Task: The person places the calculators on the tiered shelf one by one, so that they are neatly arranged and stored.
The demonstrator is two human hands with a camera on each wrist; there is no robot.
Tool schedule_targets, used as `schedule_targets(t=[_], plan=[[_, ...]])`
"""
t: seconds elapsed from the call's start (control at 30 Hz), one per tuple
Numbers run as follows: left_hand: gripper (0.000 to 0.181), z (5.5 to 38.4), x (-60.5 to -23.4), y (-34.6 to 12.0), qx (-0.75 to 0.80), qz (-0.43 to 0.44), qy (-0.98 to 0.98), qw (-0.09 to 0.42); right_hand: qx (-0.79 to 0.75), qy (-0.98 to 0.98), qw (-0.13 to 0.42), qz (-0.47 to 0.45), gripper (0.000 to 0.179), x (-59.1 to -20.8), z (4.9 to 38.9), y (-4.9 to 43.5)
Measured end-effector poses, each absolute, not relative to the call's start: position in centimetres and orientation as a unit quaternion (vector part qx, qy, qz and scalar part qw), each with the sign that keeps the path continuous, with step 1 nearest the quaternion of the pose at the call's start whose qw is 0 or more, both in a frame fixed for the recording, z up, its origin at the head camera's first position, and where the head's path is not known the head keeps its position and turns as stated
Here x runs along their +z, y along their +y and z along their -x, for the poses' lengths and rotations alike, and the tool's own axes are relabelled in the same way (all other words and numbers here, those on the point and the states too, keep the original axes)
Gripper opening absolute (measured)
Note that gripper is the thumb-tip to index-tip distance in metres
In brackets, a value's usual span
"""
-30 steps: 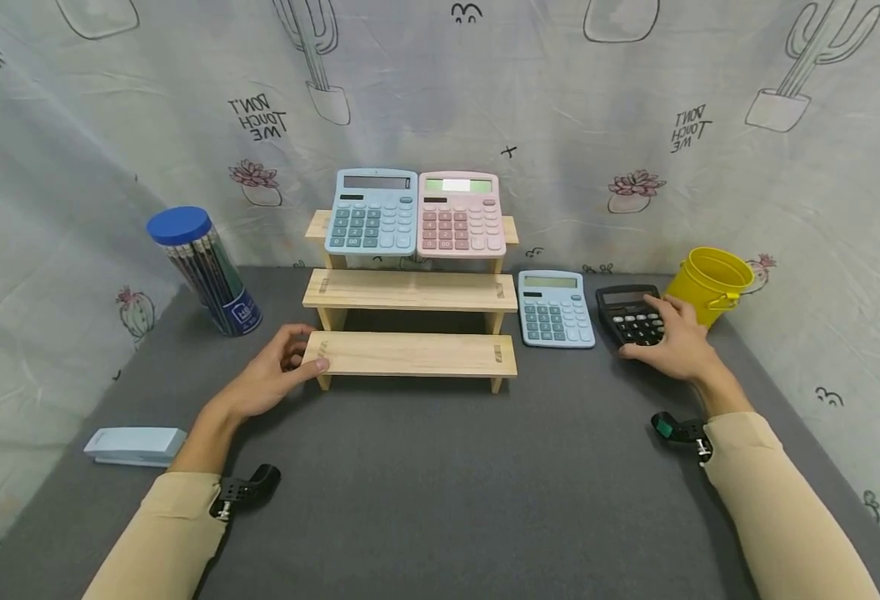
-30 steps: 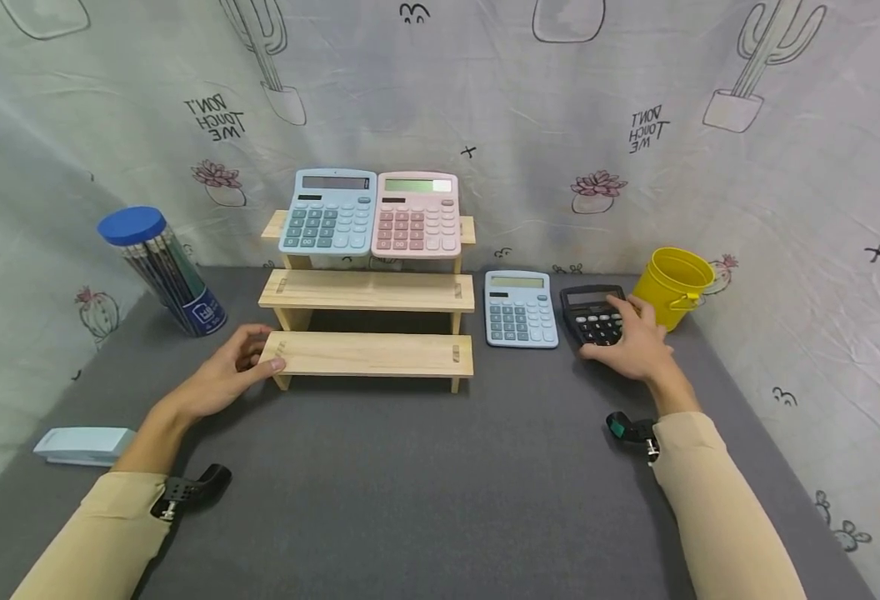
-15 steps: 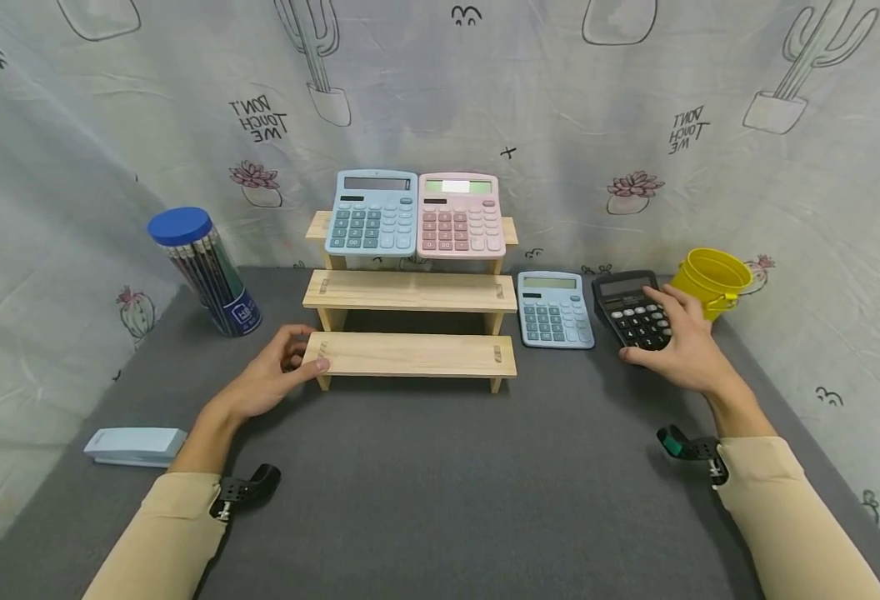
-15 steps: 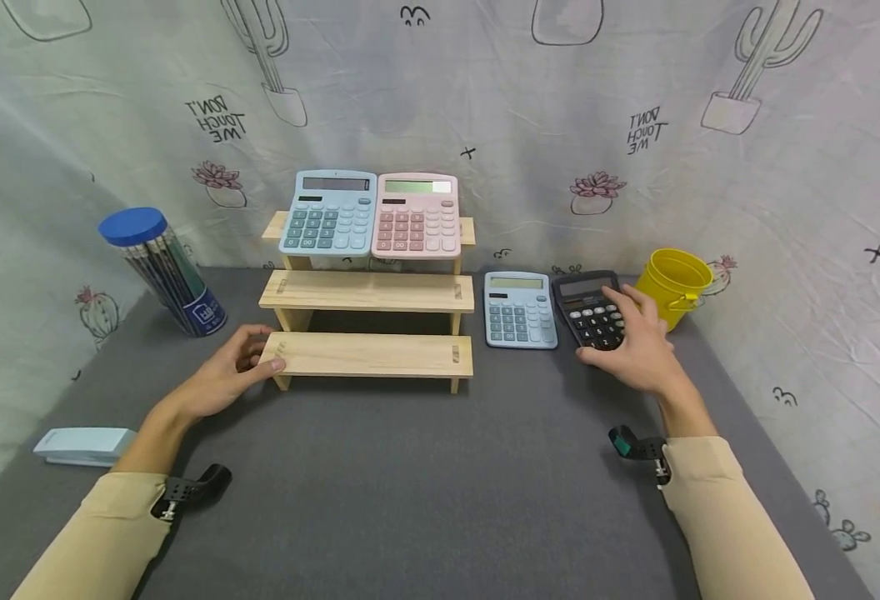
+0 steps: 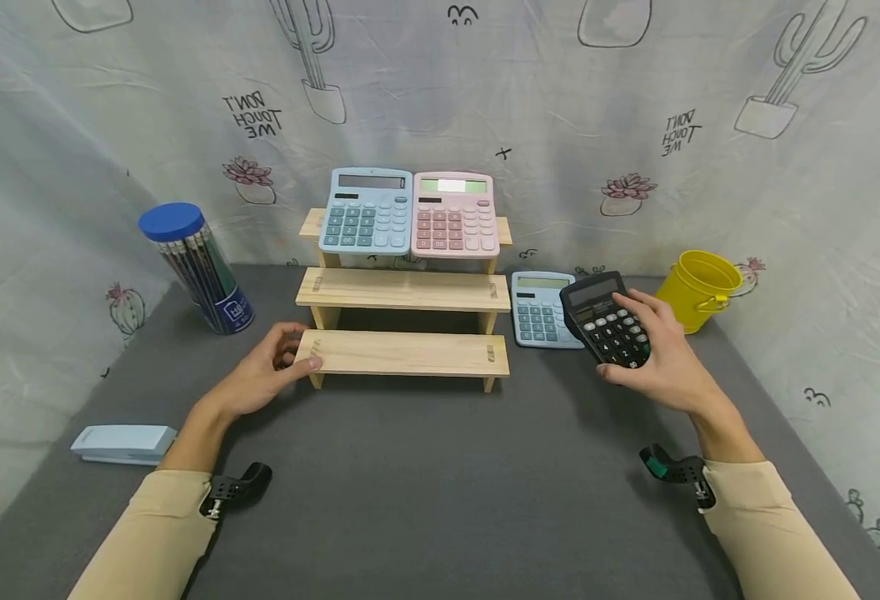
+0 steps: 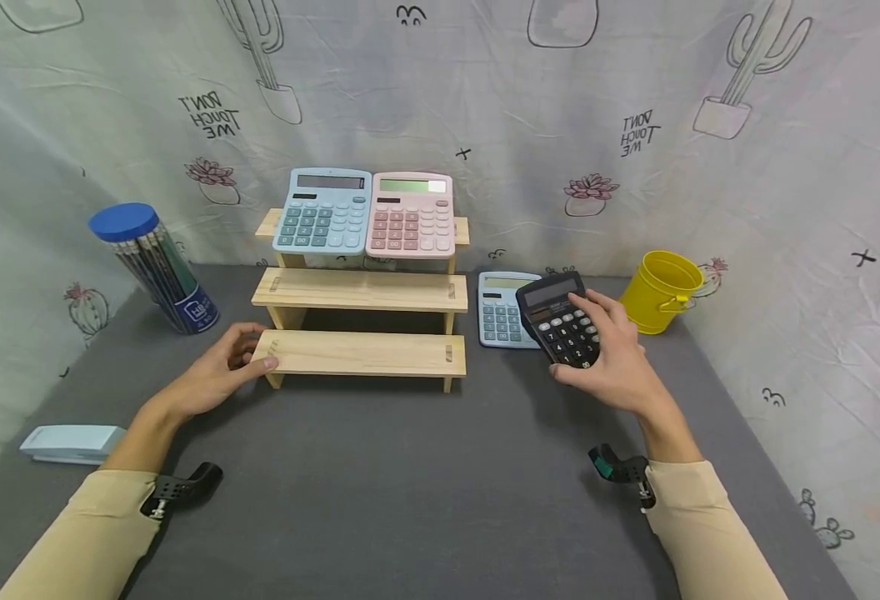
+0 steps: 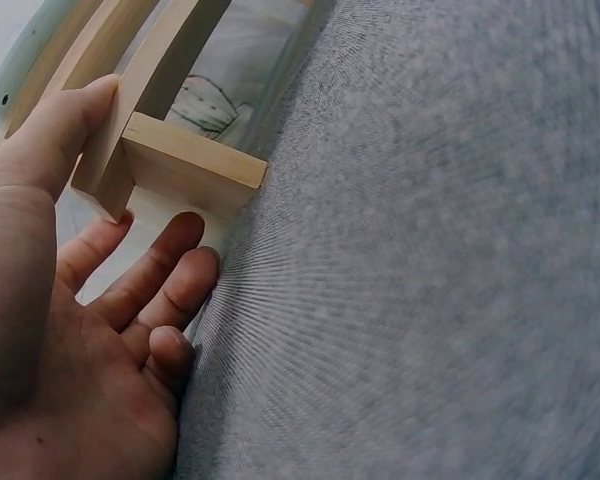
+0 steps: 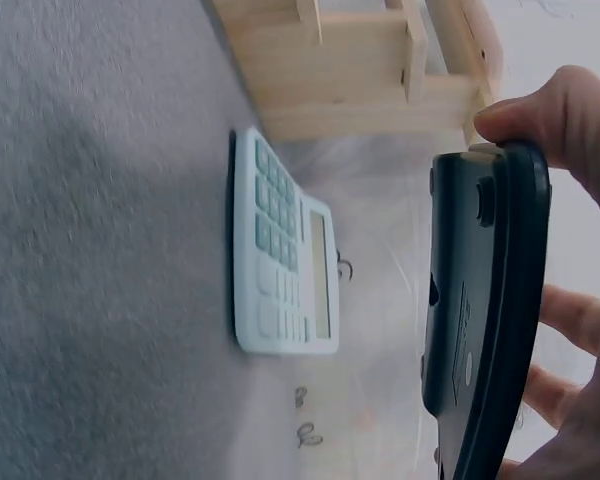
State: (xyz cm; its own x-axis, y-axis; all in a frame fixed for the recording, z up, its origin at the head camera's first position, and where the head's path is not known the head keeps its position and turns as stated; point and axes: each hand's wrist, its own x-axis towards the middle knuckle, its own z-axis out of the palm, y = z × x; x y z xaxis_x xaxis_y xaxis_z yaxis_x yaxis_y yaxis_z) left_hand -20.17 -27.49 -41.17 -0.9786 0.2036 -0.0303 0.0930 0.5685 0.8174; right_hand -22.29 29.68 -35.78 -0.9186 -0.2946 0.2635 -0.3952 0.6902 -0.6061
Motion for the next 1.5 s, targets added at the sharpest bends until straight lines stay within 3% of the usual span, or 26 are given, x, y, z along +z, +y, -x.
schedule_targets(t=[0.73,1.5], plan=[[0.068,19.9,-41.4,-27.5,0.455,-0.082,0.885,0.060,0.347,-0.892,0.052,-0.284,0.101,-34.8,20.0,23.9],[0.068,20.2,-41.3,-27.5,0.454,-0.084,0.885,0.061,0.327,-0.875,0.054,-0.352,0.100,-33.4,19.9,17.8]])
